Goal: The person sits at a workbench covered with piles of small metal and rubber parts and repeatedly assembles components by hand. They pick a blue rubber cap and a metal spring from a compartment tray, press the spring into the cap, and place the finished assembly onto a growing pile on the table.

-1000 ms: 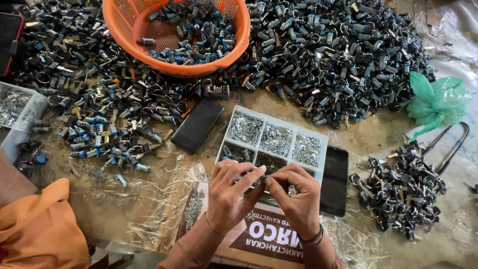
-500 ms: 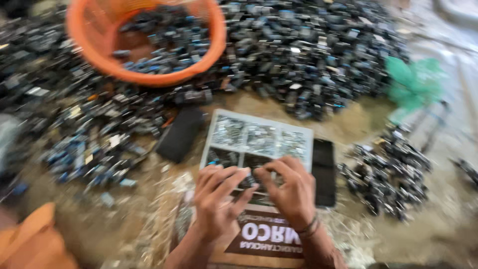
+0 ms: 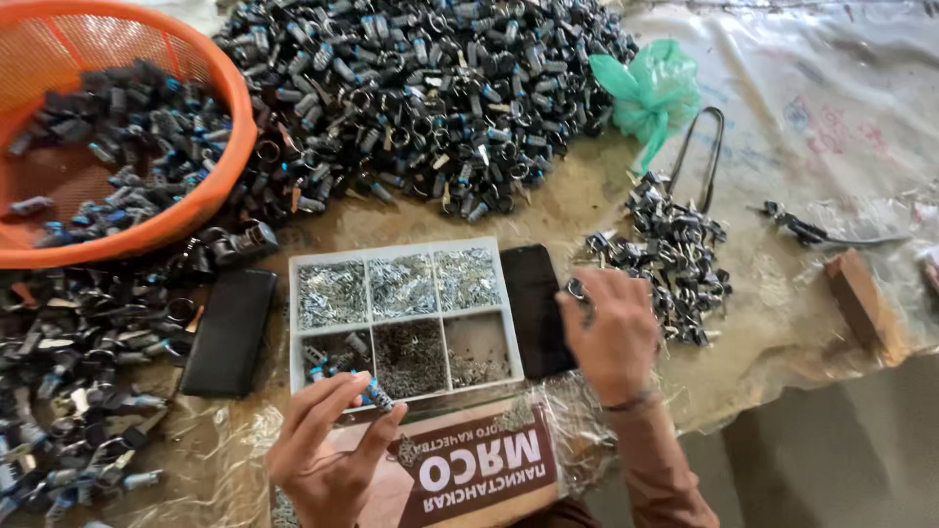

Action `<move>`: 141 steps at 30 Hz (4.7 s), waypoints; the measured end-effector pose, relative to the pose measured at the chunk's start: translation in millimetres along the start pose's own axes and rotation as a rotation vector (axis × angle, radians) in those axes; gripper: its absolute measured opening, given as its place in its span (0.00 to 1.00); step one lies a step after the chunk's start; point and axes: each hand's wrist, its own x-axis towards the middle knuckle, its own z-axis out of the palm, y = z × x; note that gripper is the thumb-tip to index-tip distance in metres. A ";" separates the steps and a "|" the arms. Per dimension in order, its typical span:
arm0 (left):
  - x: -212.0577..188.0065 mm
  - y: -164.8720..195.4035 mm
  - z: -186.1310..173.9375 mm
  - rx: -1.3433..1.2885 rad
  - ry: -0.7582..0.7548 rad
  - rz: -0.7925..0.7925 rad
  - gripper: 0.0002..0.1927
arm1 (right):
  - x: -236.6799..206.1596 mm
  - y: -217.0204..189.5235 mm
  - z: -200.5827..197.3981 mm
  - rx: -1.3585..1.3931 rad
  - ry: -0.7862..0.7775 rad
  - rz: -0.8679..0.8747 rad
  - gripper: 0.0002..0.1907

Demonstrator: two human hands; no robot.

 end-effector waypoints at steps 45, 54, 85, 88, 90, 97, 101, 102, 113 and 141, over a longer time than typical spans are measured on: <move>-100.8 36.0 -26.6 0.006 -0.161 0.070 0.23 | -139.2 -84.1 -11.4 0.607 -0.139 -0.091 0.13; -105.9 34.1 -22.5 -0.034 -0.243 0.118 0.21 | -168.2 -75.4 -24.4 0.966 -0.125 0.128 0.12; -109.1 12.1 -119.3 0.229 0.248 0.058 0.21 | -108.9 -207.0 6.1 0.380 -0.541 -0.504 0.39; -104.6 10.3 -116.4 0.190 0.198 0.061 0.21 | -114.6 -184.2 -5.3 0.359 -0.484 -0.501 0.37; -102.7 8.8 -114.6 0.178 0.175 0.050 0.22 | -120.6 -174.2 -10.5 0.345 -0.470 -0.500 0.36; -99.6 7.3 -106.6 0.129 0.112 0.054 0.23 | -119.7 -187.2 1.3 0.402 -0.507 -0.558 0.40; -98.6 12.6 -101.3 0.129 0.046 0.039 0.23 | -121.6 -171.2 -0.1 0.438 -0.496 -0.572 0.39; -98.6 13.8 -99.0 0.134 0.025 0.042 0.23 | -124.9 -160.1 -2.3 0.470 -0.452 -0.599 0.35; -100.0 22.9 -57.4 -0.063 -0.335 0.002 0.23 | -188.9 -91.4 -32.9 1.511 -0.552 0.589 0.07; -108.2 29.8 -24.3 -0.059 -0.459 0.074 0.22 | -178.3 -69.4 -43.5 1.472 -0.728 0.673 0.15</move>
